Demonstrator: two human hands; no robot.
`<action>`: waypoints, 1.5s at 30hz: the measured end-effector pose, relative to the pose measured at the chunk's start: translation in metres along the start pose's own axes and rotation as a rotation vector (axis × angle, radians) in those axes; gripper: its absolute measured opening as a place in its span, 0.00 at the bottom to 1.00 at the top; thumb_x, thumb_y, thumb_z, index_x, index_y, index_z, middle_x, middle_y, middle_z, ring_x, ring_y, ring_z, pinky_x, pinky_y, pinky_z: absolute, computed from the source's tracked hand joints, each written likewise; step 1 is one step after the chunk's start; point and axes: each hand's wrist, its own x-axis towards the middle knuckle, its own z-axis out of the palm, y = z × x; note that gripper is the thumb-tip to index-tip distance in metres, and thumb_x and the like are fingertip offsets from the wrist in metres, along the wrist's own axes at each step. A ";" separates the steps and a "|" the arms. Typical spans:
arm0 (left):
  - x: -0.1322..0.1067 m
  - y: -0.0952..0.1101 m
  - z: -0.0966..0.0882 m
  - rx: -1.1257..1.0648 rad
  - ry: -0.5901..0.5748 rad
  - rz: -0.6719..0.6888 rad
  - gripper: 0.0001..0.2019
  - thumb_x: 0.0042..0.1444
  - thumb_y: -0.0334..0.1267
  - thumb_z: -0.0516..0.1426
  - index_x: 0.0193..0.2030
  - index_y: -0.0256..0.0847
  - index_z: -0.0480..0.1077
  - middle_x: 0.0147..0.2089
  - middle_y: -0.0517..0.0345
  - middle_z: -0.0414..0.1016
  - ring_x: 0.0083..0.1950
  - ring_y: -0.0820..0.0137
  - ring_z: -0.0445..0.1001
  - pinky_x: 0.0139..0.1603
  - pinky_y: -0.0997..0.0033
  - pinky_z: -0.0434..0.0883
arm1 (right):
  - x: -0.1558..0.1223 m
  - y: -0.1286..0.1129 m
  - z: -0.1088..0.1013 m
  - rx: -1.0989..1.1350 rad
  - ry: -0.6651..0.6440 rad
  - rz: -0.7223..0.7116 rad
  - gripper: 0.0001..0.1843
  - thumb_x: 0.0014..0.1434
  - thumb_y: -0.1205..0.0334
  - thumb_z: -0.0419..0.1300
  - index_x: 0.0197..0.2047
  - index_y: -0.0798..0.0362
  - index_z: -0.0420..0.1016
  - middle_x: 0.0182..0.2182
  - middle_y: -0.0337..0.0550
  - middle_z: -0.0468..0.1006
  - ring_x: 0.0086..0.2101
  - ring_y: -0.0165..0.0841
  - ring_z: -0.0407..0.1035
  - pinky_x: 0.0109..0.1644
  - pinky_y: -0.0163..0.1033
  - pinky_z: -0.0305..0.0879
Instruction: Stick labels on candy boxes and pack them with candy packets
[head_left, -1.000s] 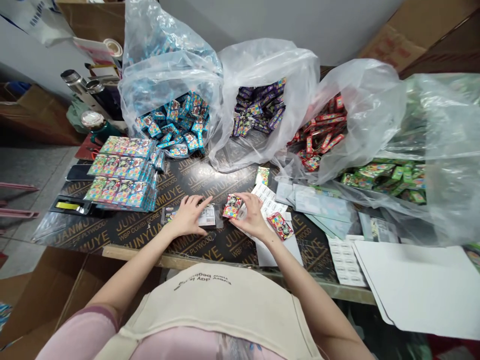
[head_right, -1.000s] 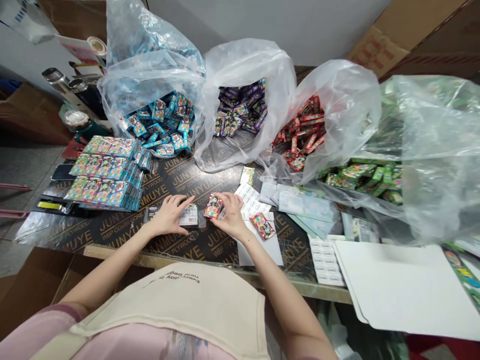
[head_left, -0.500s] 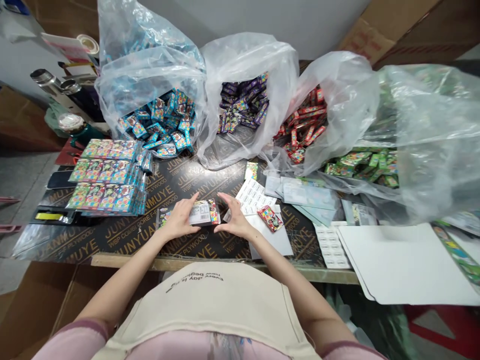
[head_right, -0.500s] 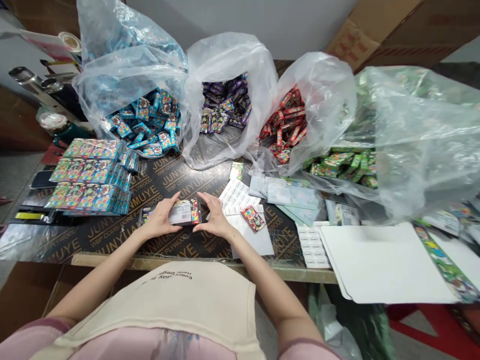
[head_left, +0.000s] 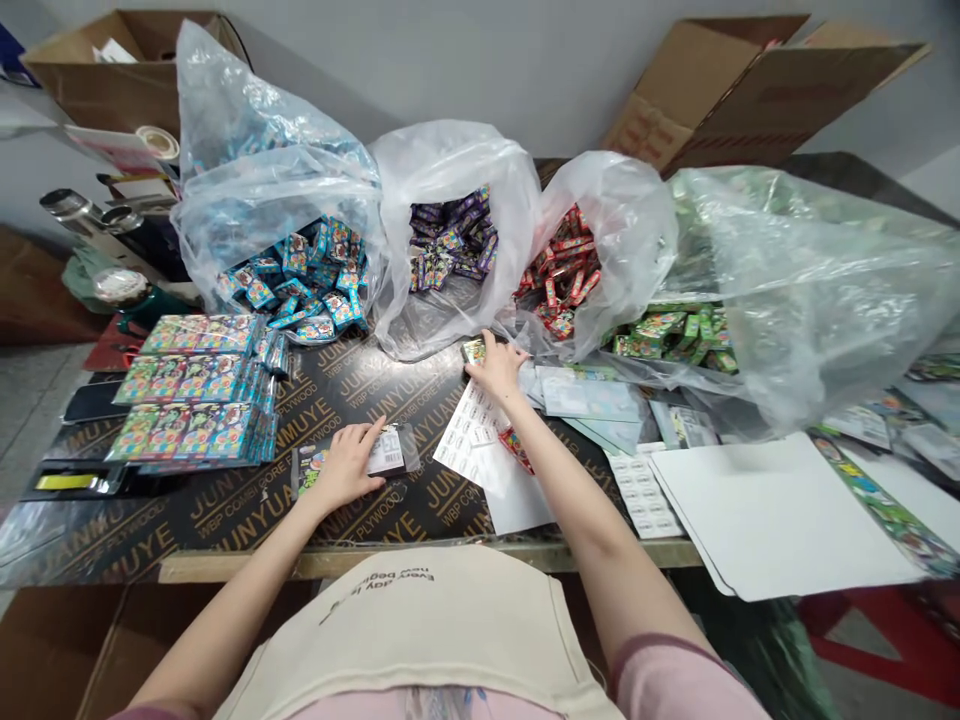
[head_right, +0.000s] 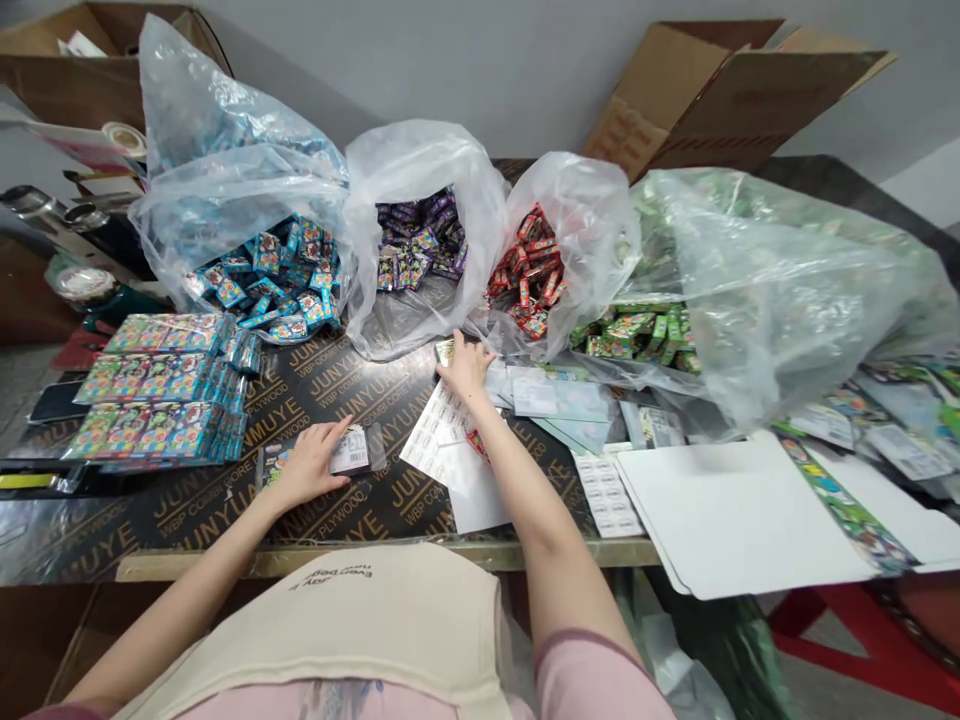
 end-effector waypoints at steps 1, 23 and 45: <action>0.002 0.003 -0.001 -0.040 0.030 -0.016 0.45 0.42 0.42 0.66 0.67 0.45 0.54 0.55 0.47 0.68 0.57 0.53 0.64 0.58 0.50 0.60 | 0.000 -0.005 -0.001 0.024 0.000 -0.022 0.34 0.48 0.57 0.62 0.58 0.58 0.65 0.40 0.58 0.76 0.47 0.55 0.64 0.52 0.65 0.52; 0.017 0.015 -0.025 -0.653 0.005 -0.194 0.38 0.34 0.50 0.68 0.56 0.41 0.70 0.57 0.46 0.71 0.59 0.53 0.65 0.63 0.51 0.56 | -0.115 -0.059 -0.036 0.455 -0.308 -0.641 0.42 0.48 0.57 0.66 0.64 0.49 0.55 0.53 0.50 0.70 0.51 0.45 0.65 0.57 0.52 0.56; 0.020 0.024 -0.009 -0.688 0.368 -0.233 0.44 0.34 0.40 0.70 0.63 0.44 0.63 0.48 0.53 0.67 0.50 0.61 0.69 0.53 0.59 0.68 | -0.129 -0.077 -0.016 1.257 -0.296 0.176 0.47 0.46 0.49 0.69 0.65 0.43 0.52 0.56 0.49 0.70 0.55 0.43 0.67 0.58 0.51 0.64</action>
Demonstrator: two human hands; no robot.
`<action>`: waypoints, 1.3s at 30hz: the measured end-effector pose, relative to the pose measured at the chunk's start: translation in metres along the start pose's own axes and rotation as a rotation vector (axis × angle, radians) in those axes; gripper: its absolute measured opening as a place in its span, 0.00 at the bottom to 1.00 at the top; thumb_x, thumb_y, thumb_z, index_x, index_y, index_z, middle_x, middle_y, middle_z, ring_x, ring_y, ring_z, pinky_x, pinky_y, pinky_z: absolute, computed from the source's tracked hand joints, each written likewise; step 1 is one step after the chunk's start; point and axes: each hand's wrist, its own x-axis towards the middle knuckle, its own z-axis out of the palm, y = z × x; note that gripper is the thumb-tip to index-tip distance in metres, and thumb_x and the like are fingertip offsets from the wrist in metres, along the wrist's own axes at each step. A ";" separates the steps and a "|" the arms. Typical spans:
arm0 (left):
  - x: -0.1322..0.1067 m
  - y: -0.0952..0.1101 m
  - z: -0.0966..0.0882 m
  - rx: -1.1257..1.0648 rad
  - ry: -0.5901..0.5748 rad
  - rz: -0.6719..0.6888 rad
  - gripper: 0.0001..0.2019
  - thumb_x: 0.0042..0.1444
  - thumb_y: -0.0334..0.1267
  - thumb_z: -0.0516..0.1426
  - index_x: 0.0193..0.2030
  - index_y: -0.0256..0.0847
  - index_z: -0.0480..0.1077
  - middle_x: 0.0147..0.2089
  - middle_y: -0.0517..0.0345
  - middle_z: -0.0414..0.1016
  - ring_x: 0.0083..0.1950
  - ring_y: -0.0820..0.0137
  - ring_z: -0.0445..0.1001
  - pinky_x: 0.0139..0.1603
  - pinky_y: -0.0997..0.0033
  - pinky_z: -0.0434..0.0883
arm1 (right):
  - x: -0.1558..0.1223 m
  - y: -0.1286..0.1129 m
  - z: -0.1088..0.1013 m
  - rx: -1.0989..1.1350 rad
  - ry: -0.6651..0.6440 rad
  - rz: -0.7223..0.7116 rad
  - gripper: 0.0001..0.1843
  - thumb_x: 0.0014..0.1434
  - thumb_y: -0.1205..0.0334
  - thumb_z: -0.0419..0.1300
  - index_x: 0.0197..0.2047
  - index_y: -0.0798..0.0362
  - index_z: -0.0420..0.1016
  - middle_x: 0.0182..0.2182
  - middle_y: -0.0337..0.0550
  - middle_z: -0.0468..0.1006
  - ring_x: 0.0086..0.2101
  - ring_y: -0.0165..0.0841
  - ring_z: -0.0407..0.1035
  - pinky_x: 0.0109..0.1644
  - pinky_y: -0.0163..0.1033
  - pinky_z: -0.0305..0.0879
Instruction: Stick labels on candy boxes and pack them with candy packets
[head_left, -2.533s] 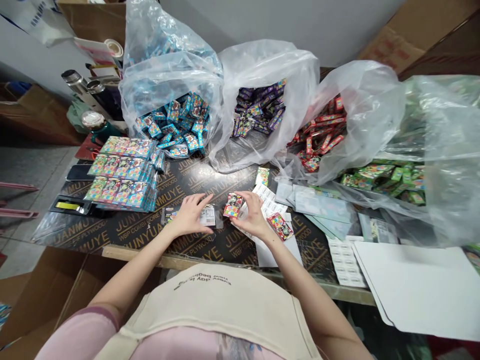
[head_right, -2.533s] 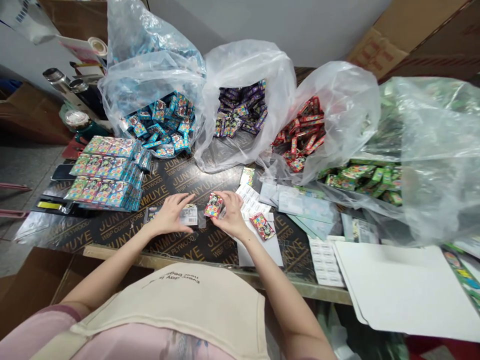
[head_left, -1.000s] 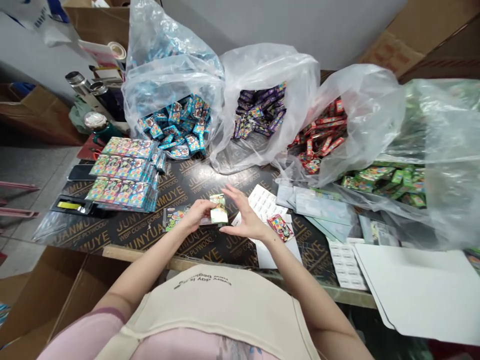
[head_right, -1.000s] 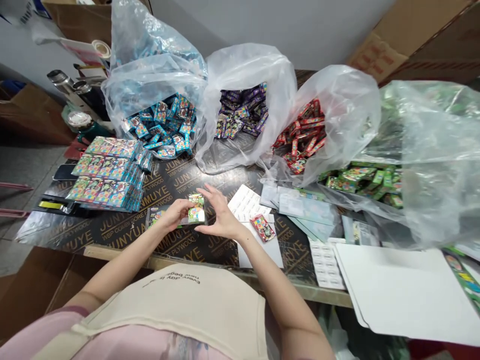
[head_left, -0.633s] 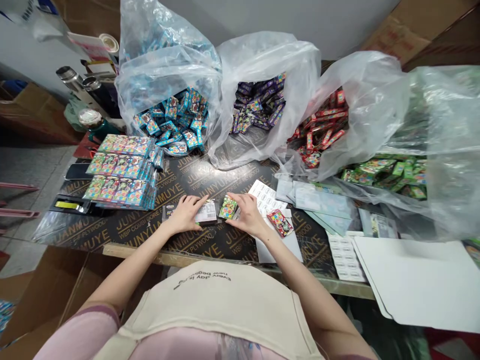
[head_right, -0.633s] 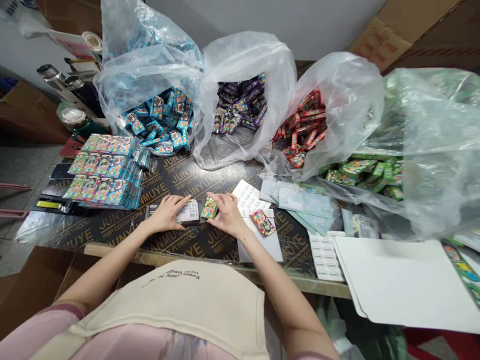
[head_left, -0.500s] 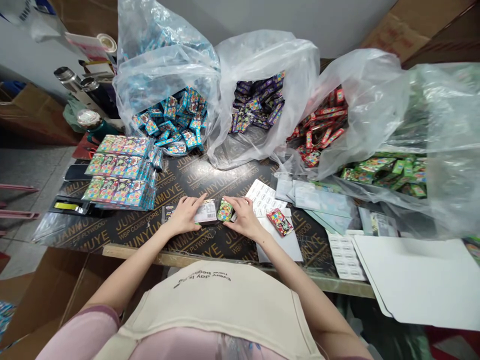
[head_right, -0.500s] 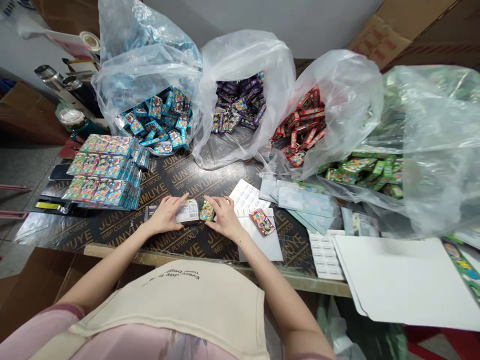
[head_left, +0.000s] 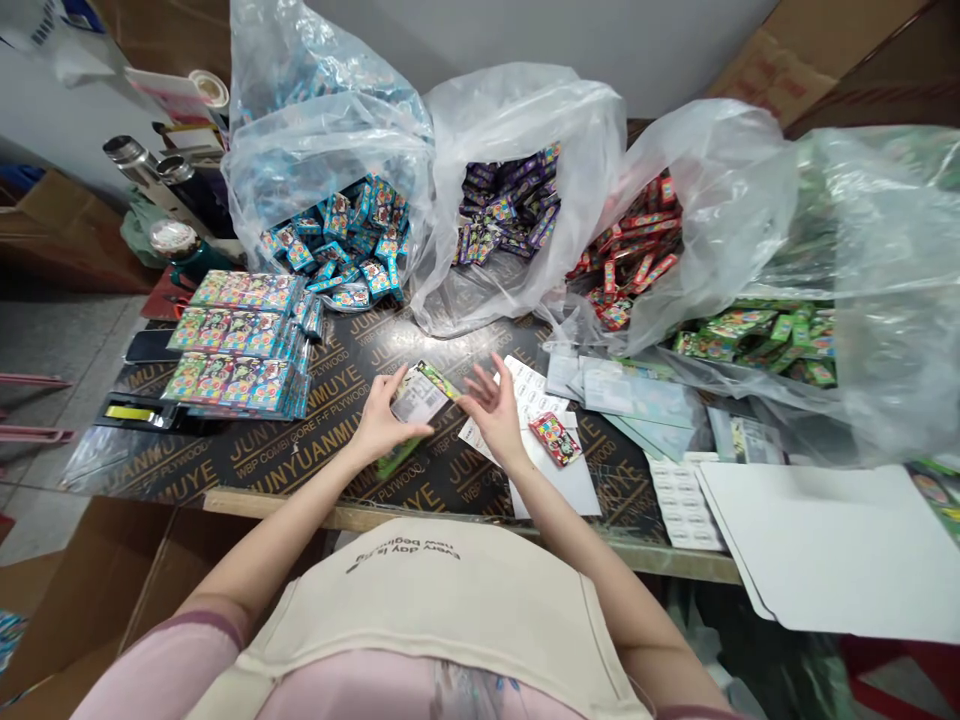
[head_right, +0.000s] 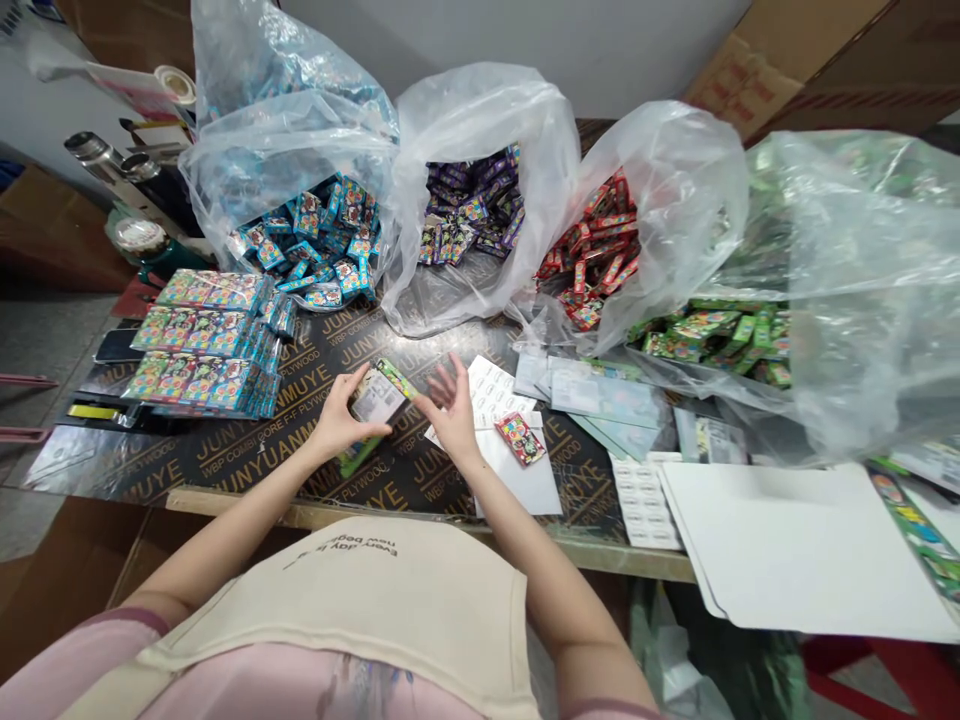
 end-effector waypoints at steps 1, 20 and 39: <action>0.000 0.001 0.008 -0.163 0.054 -0.073 0.39 0.35 0.41 0.69 0.59 0.42 0.67 0.45 0.54 0.69 0.46 0.64 0.71 0.50 0.62 0.69 | -0.002 -0.003 0.007 0.097 0.041 0.082 0.44 0.49 0.47 0.67 0.65 0.43 0.52 0.51 0.48 0.74 0.50 0.41 0.70 0.53 0.49 0.67; 0.006 0.034 0.049 -1.080 0.203 -0.622 0.09 0.32 0.31 0.64 0.26 0.35 0.76 0.24 0.61 0.75 0.24 0.77 0.71 0.30 0.77 0.67 | -0.014 -0.021 0.008 0.600 0.139 0.466 0.19 0.44 0.64 0.62 0.42 0.48 0.66 0.32 0.39 0.83 0.36 0.38 0.77 0.39 0.43 0.71; 0.023 0.035 0.026 -0.559 -0.055 -0.301 0.11 0.34 0.39 0.69 0.25 0.36 0.78 0.24 0.56 0.77 0.25 0.73 0.71 0.31 0.72 0.68 | -0.005 -0.013 -0.007 0.024 0.112 0.107 0.10 0.43 0.56 0.70 0.27 0.52 0.79 0.25 0.39 0.79 0.27 0.31 0.70 0.36 0.38 0.66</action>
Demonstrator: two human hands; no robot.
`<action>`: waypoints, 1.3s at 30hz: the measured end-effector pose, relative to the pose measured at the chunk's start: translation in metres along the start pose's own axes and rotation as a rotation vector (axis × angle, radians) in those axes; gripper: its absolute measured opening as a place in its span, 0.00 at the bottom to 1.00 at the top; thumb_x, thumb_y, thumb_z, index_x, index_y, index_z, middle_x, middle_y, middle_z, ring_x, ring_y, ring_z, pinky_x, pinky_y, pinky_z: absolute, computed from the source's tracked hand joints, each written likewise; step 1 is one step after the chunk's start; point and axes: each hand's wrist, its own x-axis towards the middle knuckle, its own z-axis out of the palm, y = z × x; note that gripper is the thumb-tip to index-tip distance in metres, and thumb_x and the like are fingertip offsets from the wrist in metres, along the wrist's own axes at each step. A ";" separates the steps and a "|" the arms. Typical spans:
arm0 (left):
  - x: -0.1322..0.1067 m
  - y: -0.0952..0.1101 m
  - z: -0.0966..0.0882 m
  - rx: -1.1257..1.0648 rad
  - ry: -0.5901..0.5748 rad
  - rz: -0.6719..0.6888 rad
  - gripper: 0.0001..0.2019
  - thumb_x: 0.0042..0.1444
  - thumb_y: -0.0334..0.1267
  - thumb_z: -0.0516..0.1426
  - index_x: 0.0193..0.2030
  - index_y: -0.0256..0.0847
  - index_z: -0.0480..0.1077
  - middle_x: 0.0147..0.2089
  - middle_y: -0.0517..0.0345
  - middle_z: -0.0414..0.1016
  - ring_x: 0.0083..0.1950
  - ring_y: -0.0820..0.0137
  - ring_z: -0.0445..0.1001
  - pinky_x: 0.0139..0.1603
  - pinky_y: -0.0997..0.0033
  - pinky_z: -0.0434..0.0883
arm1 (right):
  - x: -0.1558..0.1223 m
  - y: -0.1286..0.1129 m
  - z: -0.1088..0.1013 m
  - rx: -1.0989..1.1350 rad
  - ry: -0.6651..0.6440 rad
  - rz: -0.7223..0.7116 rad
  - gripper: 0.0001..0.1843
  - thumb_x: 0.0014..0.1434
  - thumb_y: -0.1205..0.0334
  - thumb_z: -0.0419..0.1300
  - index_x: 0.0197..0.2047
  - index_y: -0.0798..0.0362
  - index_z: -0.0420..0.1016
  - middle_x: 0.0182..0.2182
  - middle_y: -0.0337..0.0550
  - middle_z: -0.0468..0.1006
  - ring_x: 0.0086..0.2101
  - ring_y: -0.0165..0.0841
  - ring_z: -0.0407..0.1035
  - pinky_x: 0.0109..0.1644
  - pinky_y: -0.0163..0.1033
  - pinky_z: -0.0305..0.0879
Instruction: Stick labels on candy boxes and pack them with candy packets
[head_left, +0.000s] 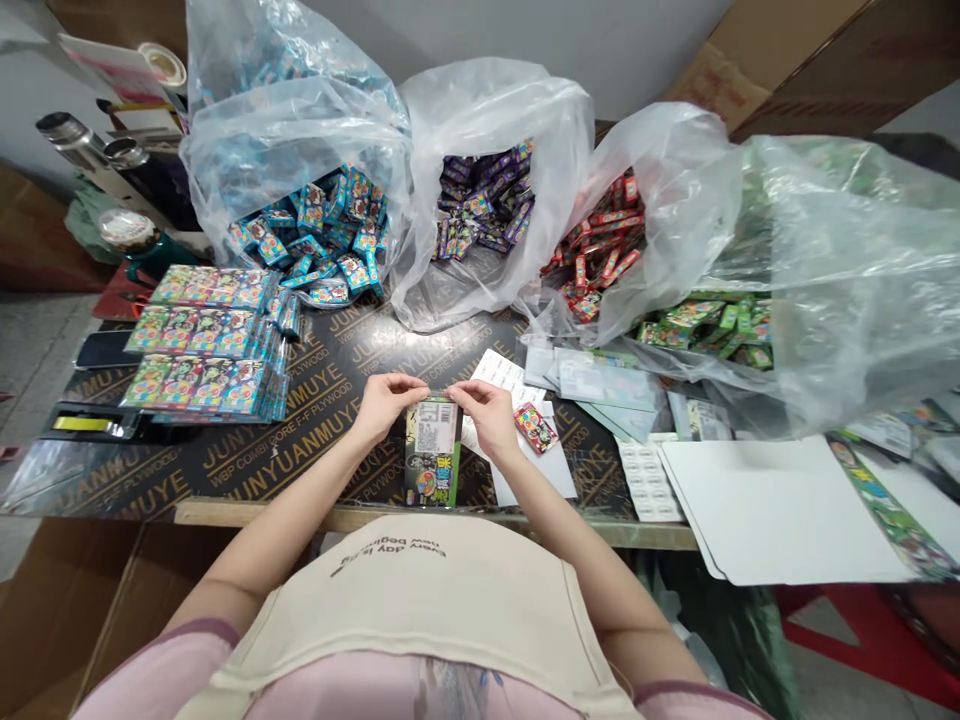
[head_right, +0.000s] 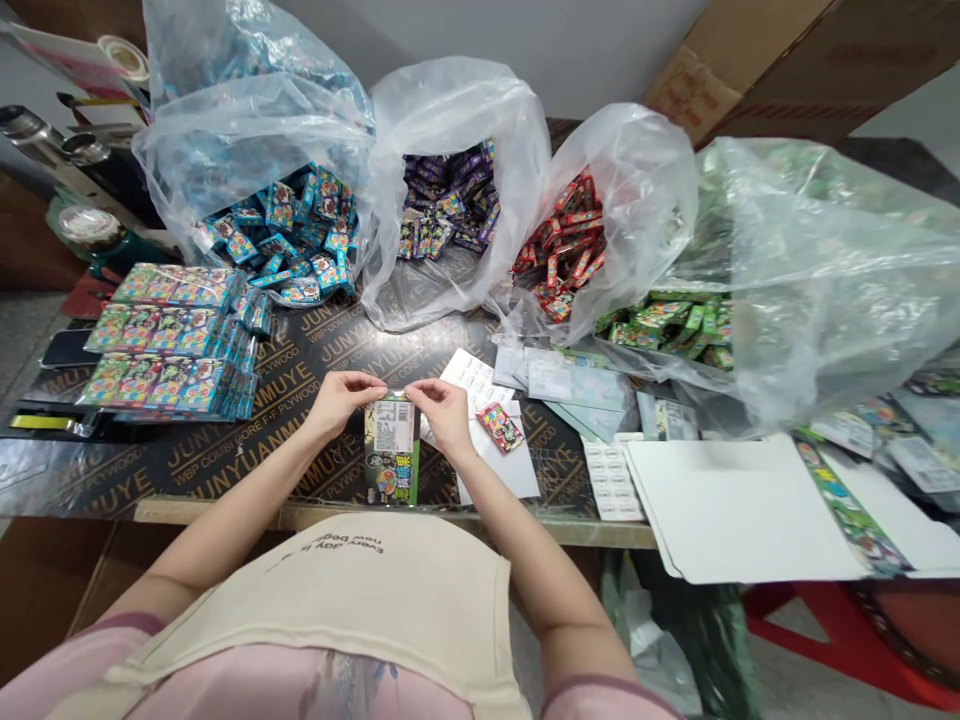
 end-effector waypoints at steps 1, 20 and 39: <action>0.002 0.003 -0.002 0.037 -0.029 -0.003 0.10 0.34 0.39 0.69 0.25 0.36 0.78 0.23 0.56 0.77 0.24 0.72 0.71 0.30 0.72 0.68 | 0.001 -0.001 -0.001 -0.003 -0.017 0.004 0.10 0.43 0.56 0.70 0.26 0.53 0.79 0.24 0.38 0.78 0.26 0.30 0.69 0.35 0.38 0.66; -0.012 0.019 -0.012 0.675 -0.398 0.585 0.08 0.57 0.35 0.59 0.40 0.44 0.79 0.31 0.57 0.71 0.33 0.72 0.70 0.35 0.72 0.67 | 0.008 -0.018 -0.070 -0.440 -0.236 -0.256 0.14 0.59 0.52 0.58 0.45 0.46 0.79 0.45 0.43 0.79 0.46 0.39 0.72 0.54 0.48 0.64; -0.014 0.012 -0.010 0.723 -0.322 0.621 0.09 0.58 0.32 0.56 0.39 0.41 0.78 0.31 0.57 0.68 0.33 0.71 0.68 0.35 0.71 0.66 | 0.015 0.039 -0.092 -1.123 -0.180 -0.378 0.07 0.57 0.69 0.58 0.29 0.51 0.73 0.36 0.50 0.75 0.42 0.42 0.64 0.46 0.46 0.56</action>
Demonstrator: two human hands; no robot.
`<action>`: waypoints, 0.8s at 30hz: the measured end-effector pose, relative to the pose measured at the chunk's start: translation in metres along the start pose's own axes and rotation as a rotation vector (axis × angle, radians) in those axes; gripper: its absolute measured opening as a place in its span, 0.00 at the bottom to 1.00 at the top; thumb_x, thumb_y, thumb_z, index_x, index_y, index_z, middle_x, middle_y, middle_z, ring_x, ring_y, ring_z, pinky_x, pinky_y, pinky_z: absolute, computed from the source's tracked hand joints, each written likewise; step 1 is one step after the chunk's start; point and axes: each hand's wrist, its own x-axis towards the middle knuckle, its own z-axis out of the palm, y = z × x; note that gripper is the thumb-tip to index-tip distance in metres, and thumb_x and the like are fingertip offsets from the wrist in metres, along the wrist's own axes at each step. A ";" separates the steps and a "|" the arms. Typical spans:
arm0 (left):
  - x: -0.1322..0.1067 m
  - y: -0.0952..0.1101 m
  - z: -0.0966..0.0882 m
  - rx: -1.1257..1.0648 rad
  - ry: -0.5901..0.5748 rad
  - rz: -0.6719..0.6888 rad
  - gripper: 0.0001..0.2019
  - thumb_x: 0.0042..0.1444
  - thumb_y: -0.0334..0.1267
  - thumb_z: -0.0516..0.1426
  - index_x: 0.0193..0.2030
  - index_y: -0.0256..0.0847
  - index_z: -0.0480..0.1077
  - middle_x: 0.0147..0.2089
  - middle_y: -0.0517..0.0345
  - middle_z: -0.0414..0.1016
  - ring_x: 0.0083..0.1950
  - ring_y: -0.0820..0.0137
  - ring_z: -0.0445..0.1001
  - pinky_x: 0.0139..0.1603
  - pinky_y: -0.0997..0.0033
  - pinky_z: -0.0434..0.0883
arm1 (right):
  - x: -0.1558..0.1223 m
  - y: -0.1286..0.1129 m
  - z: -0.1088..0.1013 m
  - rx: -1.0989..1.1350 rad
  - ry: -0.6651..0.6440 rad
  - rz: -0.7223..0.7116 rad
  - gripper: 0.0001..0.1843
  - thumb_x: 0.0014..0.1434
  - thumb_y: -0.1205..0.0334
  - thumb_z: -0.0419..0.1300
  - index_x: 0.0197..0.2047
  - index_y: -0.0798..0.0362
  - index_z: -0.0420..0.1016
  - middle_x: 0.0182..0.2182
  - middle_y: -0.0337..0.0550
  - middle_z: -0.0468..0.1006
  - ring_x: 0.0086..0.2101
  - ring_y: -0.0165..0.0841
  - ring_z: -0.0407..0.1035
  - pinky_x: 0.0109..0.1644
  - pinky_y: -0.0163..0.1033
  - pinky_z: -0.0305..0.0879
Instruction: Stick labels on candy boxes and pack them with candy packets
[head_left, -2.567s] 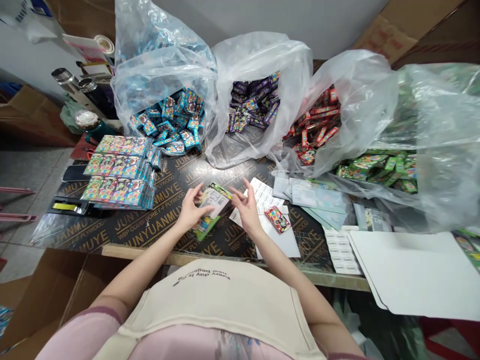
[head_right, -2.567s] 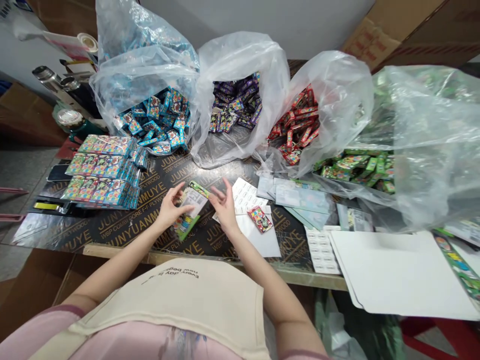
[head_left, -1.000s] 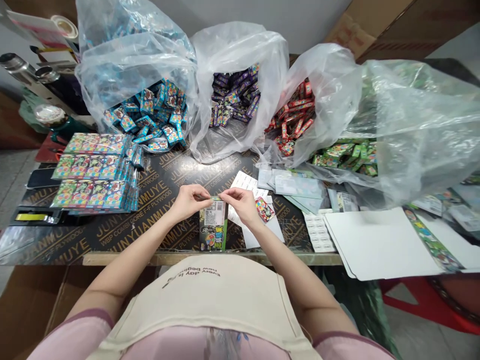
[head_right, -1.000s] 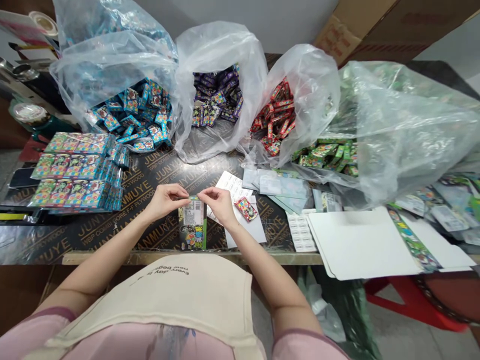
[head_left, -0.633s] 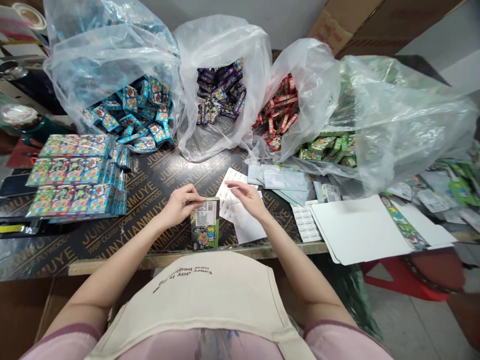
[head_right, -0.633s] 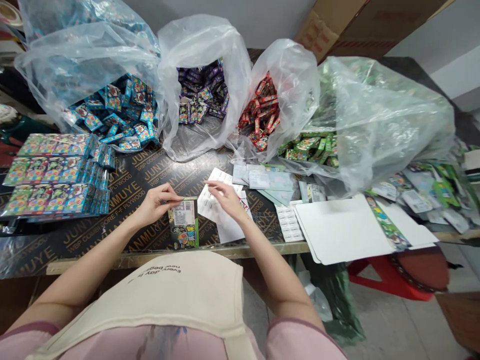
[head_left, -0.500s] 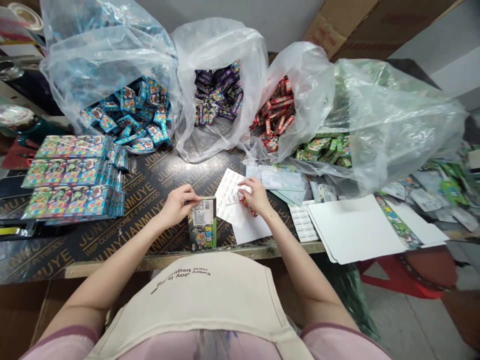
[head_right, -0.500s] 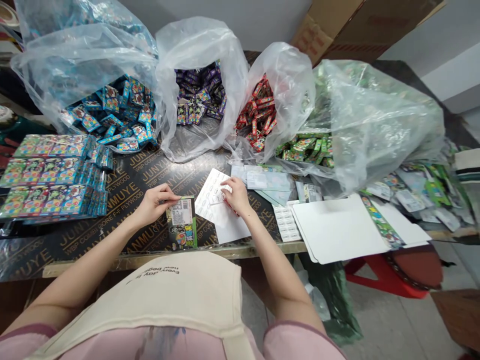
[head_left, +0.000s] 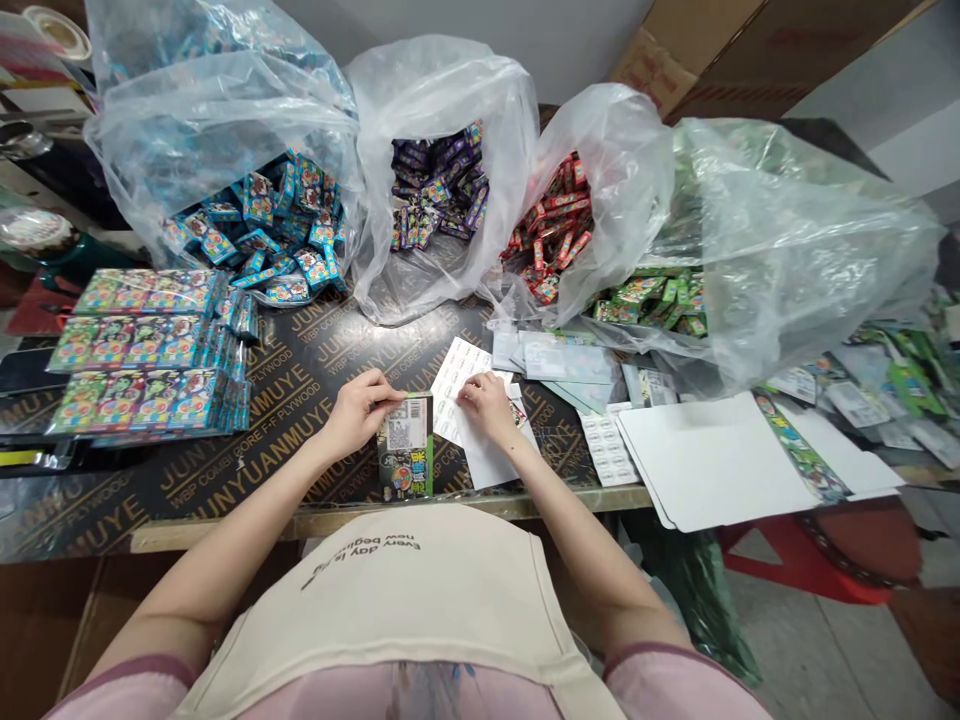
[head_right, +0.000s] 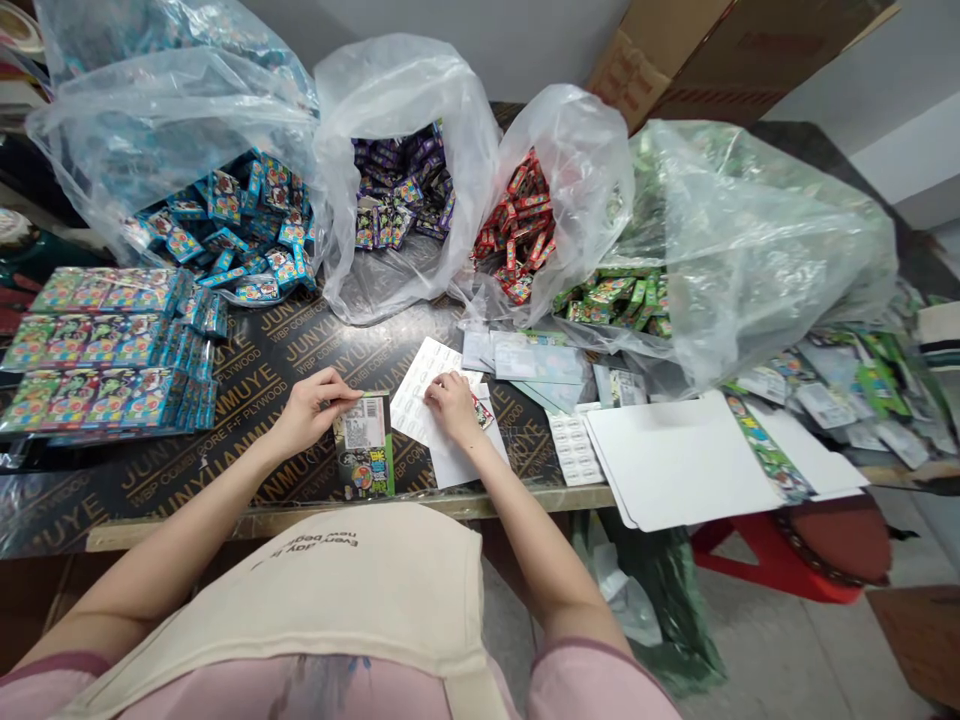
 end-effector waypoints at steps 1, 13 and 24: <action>0.000 0.000 0.000 -0.003 0.006 -0.005 0.09 0.58 0.31 0.56 0.38 0.41 0.78 0.31 0.57 0.68 0.33 0.71 0.68 0.35 0.71 0.66 | -0.001 0.000 0.001 0.033 -0.003 0.006 0.08 0.57 0.69 0.57 0.28 0.51 0.72 0.34 0.49 0.75 0.40 0.41 0.65 0.45 0.45 0.57; -0.001 0.005 0.002 -0.002 0.029 -0.042 0.08 0.57 0.31 0.56 0.36 0.40 0.78 0.30 0.56 0.69 0.33 0.71 0.69 0.36 0.71 0.66 | 0.021 -0.024 -0.029 0.643 0.084 0.240 0.08 0.52 0.57 0.60 0.28 0.51 0.66 0.32 0.41 0.77 0.32 0.34 0.69 0.39 0.39 0.61; -0.002 0.005 0.001 -0.002 0.098 0.021 0.05 0.53 0.29 0.58 0.27 0.38 0.72 0.28 0.57 0.72 0.31 0.71 0.70 0.34 0.71 0.66 | 0.060 -0.111 -0.051 0.950 -0.576 0.035 0.18 0.47 0.49 0.67 0.26 0.54 0.67 0.28 0.37 0.71 0.32 0.30 0.64 0.39 0.36 0.58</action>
